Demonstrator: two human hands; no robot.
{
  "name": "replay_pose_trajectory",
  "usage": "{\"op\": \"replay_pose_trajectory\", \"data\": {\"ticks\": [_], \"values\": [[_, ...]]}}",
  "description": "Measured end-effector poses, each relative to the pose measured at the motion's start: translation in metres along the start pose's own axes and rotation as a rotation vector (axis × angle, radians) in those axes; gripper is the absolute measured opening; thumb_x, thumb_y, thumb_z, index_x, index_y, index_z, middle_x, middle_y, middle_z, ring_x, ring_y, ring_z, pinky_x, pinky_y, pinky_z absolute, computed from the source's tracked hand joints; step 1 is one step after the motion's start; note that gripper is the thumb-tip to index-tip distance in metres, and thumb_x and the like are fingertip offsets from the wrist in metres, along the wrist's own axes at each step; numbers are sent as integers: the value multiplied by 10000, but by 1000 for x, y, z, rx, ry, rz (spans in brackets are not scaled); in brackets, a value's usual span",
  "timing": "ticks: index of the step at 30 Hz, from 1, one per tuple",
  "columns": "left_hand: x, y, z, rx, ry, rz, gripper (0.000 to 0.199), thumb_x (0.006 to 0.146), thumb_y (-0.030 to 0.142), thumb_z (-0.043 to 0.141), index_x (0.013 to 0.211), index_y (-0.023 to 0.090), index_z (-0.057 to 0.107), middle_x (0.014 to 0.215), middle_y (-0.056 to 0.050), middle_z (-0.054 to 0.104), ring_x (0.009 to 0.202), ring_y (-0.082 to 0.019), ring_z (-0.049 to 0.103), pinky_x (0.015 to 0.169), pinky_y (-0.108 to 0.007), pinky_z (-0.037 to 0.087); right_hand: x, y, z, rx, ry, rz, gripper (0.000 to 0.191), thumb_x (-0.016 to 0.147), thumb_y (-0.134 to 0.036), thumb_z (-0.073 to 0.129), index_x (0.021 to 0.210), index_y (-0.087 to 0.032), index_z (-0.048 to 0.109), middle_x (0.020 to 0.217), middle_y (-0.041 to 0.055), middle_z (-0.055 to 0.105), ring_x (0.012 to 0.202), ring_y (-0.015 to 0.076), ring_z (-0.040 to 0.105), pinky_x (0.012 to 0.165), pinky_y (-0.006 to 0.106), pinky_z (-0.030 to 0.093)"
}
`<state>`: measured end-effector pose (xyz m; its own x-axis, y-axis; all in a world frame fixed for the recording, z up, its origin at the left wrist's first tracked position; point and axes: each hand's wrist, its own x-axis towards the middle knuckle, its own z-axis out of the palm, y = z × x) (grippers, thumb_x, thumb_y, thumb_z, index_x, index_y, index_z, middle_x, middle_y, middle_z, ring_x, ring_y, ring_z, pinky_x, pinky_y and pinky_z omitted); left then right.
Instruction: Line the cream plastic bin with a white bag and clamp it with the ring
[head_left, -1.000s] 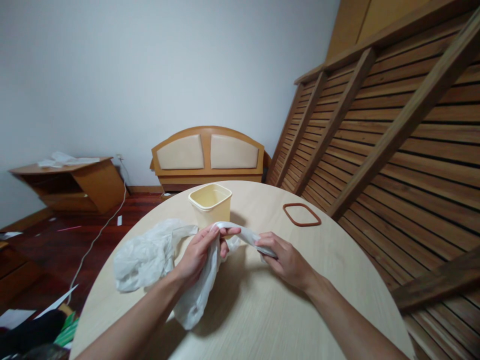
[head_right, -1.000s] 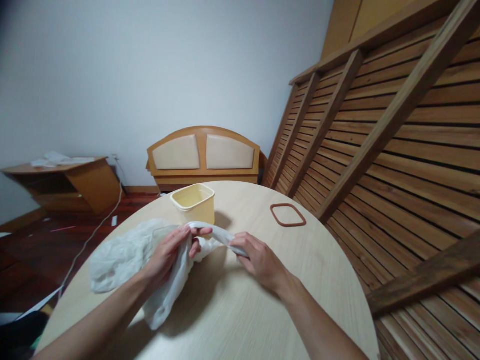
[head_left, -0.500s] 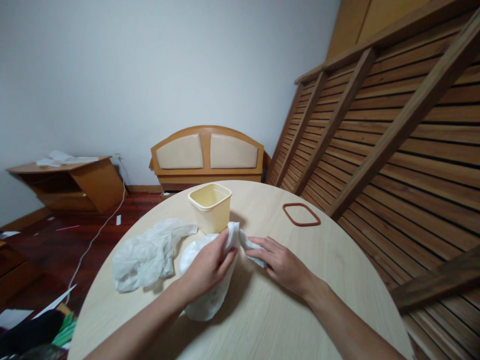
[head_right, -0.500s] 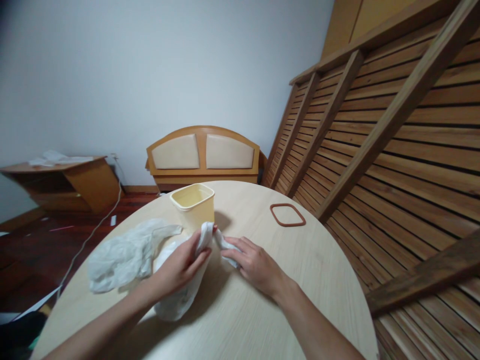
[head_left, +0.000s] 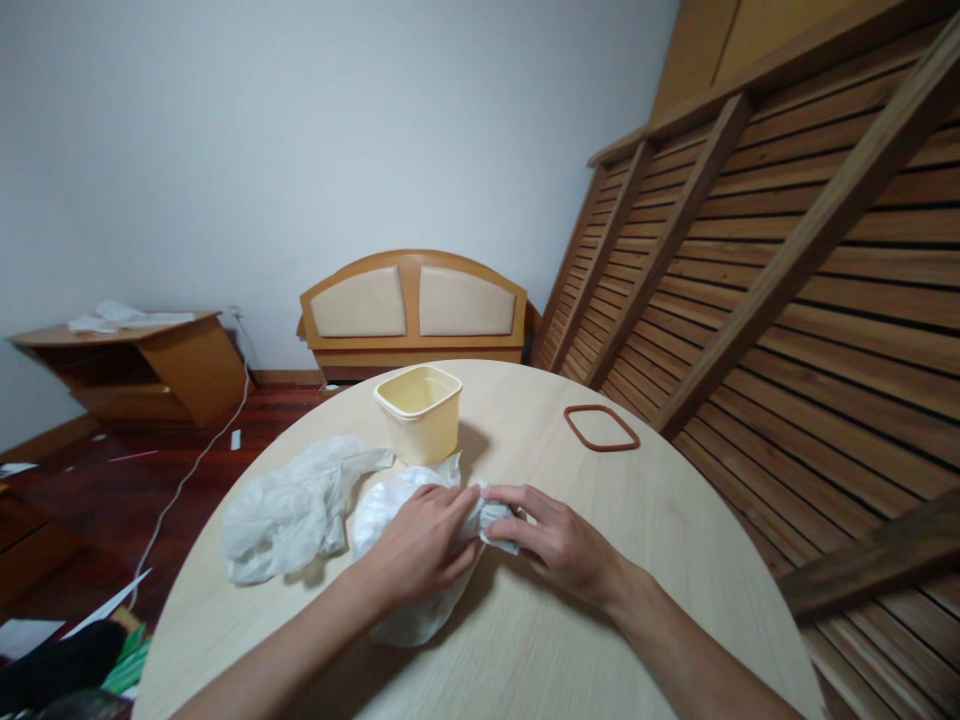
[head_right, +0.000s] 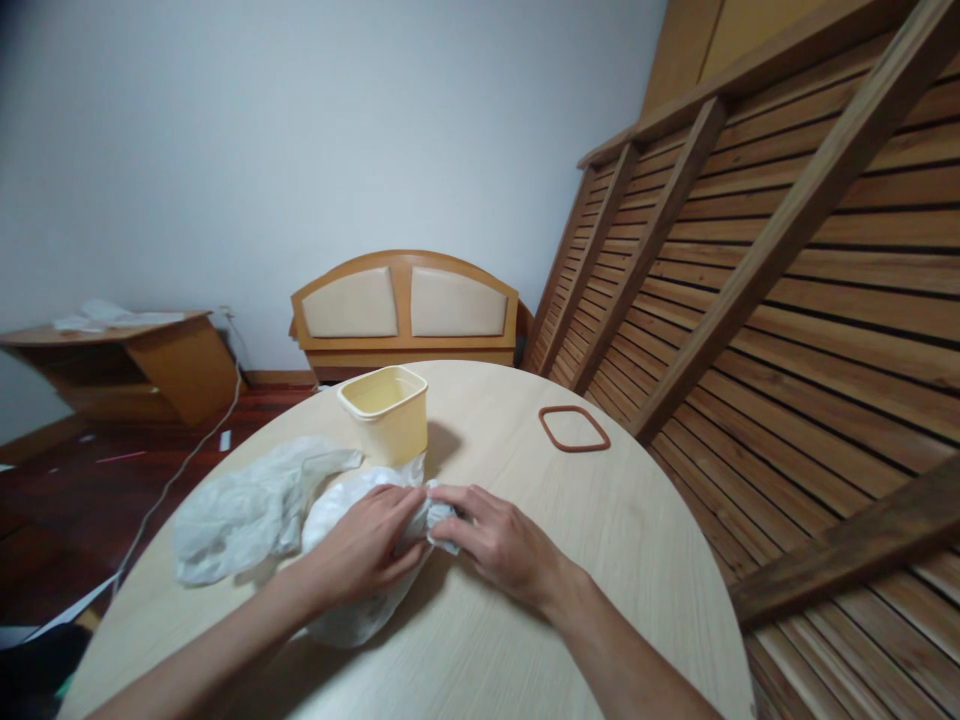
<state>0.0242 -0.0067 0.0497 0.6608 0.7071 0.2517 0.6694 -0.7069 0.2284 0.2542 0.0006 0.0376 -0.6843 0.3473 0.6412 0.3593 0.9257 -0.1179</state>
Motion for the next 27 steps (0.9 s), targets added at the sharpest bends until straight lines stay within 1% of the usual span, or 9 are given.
{"op": "replay_pose_trajectory", "data": {"ticks": [2, 4, 9, 14, 17, 20, 22, 25, 27], "values": [[0, 2, -2, -12, -28, 20, 288, 924, 348, 565, 1162, 191, 527, 1059, -116, 682, 998, -307, 646, 935, -521, 490, -2, 1, 0, 35, -16, 21, 169, 968, -128, 540, 1073, -200, 650, 1361, 141, 607, 1228, 220, 603, 965, 381, 575], [1, 3, -3, -14, -35, 31, 283, 947, 415, 553, 1117, 189, 554, 1033, -109, 677, 987, -305, 640, 937, -523, 486, -3, 1, 0, 66, -26, 41, 187, 953, -111, 552, 1084, -207, 644, 1370, 135, 609, 1237, 220, 601, 978, 388, 566], [3, 6, -2, -24, 40, 15, 220, 970, 322, 522, 1137, 184, 560, 1051, -110, 672, 1002, -293, 616, 922, -492, 496, -1, 3, -2, 98, 10, 66, 255, 935, -74, 541, 1108, -236, 633, 1329, 104, 653, 1188, 203, 633, 943, 370, 572], [1, 8, 0, -114, 140, 5, 334, 925, 350, 610, 1202, 194, 509, 1130, -119, 672, 1063, -293, 619, 939, -479, 492, -1, 3, -4, 141, 29, 106, 374, 869, -2, 516, 1145, -237, 609, 1283, 96, 671, 1175, 201, 632, 950, 373, 557], [0, 8, 5, -140, 181, -22, 296, 913, 328, 621, 1157, 202, 511, 1067, -104, 695, 981, -278, 654, 863, -447, 516, -2, 1, -4, 196, -9, 193, 373, 830, -30, 564, 1143, -231, 587, 1161, 75, 706, 1076, 204, 656, 907, 366, 553], [0, 7, 13, -116, 200, -44, 145, 921, 265, 580, 1051, 213, 543, 938, -73, 703, 859, -254, 662, 767, -406, 521, -2, -2, -4, 210, -17, 312, 380, 791, -59, 560, 1140, -209, 569, 1023, 62, 707, 940, 205, 657, 839, 363, 540], [1, 8, 15, -97, 192, -43, 58, 939, 255, 546, 982, 217, 557, 890, -62, 696, 821, -245, 658, 739, -393, 518, -1, -4, -4, 208, -3, 372, 387, 779, -76, 544, 1144, -203, 562, 1005, 62, 697, 912, 206, 645, 831, 367, 522], [1, 10, 14, -118, 190, -47, 76, 956, 258, 528, 1019, 224, 555, 924, -65, 703, 851, -248, 667, 760, -408, 527, 0, -6, -2, 258, 37, 428, 350, 805, -99, 534, 1136, -211, 556, 992, 48, 690, 886, 190, 635, 812, 342, 505], [0, 13, 12, -180, 210, -44, 215, 940, 279, 575, 1140, 230, 510, 1024, -80, 709, 932, -257, 675, 810, -427, 535, 1, -7, 0, 302, 63, 468, 312, 831, -107, 533, 1121, -218, 559, 966, 27, 684, 840, 167, 628, 776, 309, 497]]}}
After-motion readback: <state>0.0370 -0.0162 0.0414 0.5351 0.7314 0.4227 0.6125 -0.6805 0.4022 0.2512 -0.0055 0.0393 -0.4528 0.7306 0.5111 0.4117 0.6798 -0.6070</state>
